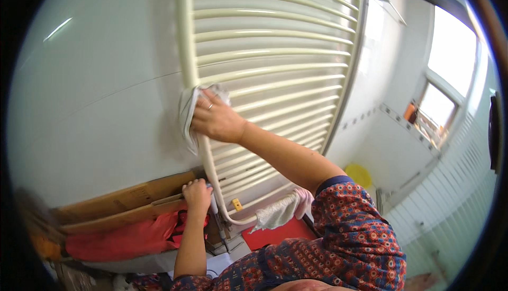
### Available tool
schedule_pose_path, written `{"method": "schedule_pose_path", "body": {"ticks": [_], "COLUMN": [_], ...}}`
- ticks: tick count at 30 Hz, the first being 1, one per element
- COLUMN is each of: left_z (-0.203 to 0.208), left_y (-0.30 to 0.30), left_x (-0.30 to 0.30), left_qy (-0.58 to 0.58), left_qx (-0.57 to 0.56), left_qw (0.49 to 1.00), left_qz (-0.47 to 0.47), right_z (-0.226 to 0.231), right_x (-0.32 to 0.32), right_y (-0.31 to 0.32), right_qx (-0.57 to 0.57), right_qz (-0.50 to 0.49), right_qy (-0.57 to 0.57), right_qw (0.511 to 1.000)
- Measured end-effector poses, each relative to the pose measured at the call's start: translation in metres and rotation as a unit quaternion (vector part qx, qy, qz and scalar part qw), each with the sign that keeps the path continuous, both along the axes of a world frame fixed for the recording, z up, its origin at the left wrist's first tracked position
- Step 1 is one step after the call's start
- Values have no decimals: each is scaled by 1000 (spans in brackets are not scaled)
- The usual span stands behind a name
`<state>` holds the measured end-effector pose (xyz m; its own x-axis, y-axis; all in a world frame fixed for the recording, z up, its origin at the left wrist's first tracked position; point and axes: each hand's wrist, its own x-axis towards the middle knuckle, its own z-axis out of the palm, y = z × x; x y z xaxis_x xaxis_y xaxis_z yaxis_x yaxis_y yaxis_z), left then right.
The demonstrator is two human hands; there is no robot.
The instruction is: The person wipes a white wall-mounted radiator with a cloth, then cleans the tiled walls and the glass door of a shower enclosure. The person uses a cloth to wipe the surfaces in a systematic manner.
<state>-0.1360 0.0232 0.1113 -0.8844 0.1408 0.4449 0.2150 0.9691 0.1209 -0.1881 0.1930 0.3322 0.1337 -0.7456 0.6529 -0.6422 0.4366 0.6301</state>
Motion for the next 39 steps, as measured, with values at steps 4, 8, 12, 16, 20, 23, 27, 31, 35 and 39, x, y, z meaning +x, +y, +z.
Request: {"method": "schedule_pose_path", "body": {"ticks": [4,8,12,16,20,23,27,31,35,39], "left_z": [-3,-2,11,20,-12,-31,-58,-117,-147,-174], "left_y": [4,7,10,23,76,184,317,394,431,437], "left_x": [-5,-4,-2,16,30,52,38,6,-11,-21], "left_qy": [-8,-12,-49,138,170,-16,-134,-184,-325,-297], "left_qx": [3,-1,-5,74,104,84,58,12,-21,-75], "left_qw": [1000,1000,999,983,961,951,913,924,902,913], "left_qz": [4,22,-6,-98,-191,-296,-381,-334,-283,-270], "right_z": [-27,-55,-97,-162,-220,-238,-241,-267,-294,-324], "right_x": [11,29,58,119,189,227,257,280,303,293], "right_y": [32,74,143,235,316,380,460,512,555,584], "right_qx": [17,-36,-91,-263,-470,-527,-590,-663,-697,-738], "right_qz": [20,27,-10,-44,-63,-115,-104,-125,-161,-225], "right_qy": [-36,-146,-203,-379,-521,-499,-497,-504,-522,-468], "right_qw": [999,988,975,886,709,678,627,539,464,432]}}
